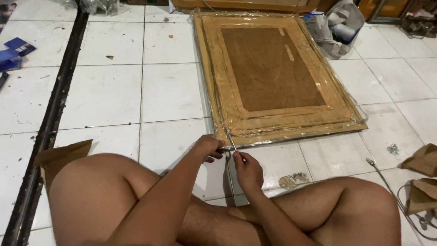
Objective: The person sits on the floor and uses a small knife to cut and peel plastic wrap from the back of a wooden picture frame. They repeatedly lift and remove sections of the plastic film.
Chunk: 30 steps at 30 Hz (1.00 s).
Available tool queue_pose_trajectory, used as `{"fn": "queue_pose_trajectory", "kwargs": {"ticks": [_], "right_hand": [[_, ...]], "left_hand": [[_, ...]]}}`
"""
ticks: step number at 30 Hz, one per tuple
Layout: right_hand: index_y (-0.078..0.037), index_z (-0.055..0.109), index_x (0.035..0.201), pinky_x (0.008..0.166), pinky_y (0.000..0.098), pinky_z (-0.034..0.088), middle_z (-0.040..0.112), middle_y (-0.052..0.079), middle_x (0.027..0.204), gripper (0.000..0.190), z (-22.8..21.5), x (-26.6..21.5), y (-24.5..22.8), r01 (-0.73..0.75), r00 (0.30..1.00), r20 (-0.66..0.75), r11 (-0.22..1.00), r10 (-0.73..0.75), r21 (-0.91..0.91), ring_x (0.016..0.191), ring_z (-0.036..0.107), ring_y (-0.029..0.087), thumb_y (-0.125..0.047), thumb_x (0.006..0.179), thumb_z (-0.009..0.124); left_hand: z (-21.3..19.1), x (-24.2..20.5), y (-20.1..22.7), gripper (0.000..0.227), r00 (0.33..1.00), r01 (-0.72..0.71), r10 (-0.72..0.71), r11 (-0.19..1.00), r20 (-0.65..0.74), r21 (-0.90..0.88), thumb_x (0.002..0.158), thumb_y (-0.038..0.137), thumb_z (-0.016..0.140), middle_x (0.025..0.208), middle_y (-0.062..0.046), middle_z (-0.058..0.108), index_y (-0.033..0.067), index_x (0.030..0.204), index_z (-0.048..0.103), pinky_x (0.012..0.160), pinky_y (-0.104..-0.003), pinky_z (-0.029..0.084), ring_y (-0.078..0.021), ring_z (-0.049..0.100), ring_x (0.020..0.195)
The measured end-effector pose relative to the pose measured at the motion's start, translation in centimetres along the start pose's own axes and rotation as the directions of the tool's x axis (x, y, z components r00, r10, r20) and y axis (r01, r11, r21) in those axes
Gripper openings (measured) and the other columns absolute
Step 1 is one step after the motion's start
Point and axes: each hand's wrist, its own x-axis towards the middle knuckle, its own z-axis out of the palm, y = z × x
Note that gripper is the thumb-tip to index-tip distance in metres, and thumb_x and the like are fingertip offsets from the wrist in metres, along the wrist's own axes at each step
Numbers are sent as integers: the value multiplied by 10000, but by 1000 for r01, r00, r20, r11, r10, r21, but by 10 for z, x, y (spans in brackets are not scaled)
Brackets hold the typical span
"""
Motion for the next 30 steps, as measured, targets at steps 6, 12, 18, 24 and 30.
{"fn": "queue_pose_trajectory", "kwargs": {"ticks": [6, 12, 18, 24, 30], "right_hand": [[-50, 782, 980, 392, 310, 365, 546, 94, 634, 470, 4, 3, -10, -148, 986, 140, 848, 88, 509, 429, 463, 186, -472, 1131, 643], [-125, 605, 914, 396, 221, 254, 327, -48, 620, 421, -27, 39, -17, -45, 999, 23, 734, 40, 677, 439, 323, 54, -427, 1150, 431], [-163, 768, 985, 409, 389, 471, 652, 112, 616, 380, -65, 83, 8, 54, 998, -55, 962, -41, 266, 427, 633, 264, -531, 961, 856], [-251, 816, 1377, 983, 497, 640, 854, 155, 1103, 452, -25, 94, -23, 318, 948, 76, 937, -310, -142, 1131, 806, 390, -307, 929, 814], [-52, 767, 1204, 340, 341, 417, 592, 81, 663, 433, -29, 114, -25, -125, 965, 260, 944, 44, 305, 482, 591, 214, -412, 975, 840]], "left_hand": [[1, -14, 10, 744, 1000, -2, 2, 1000, -20, 27, 1045, 252, 697, 1118, -161, 854, 36, 1708, 438, 900, -536, 667, -348, 860, 1032], [1, -12, -7, 741, 998, -5, 10, 997, -61, 81, 1033, 295, 722, 1098, -184, 851, 38, 1688, 488, 817, -482, 681, -327, 869, 951], [6, 16, -4, 787, 998, -18, 24, 996, -61, 90, 982, 241, 737, 1046, -180, 853, 27, 1692, 475, 761, -448, 688, -310, 874, 882], [6, -2, 7, 736, 999, 6, -2, 997, -50, 79, 998, 219, 705, 1036, -181, 849, 12, 1673, 500, 771, -469, 683, -335, 871, 900], [4, -9, 5, 727, 999, 29, -25, 994, -45, 102, 1003, 238, 713, 1002, -165, 857, 19, 1661, 497, 777, -495, 692, -339, 874, 860]]}}
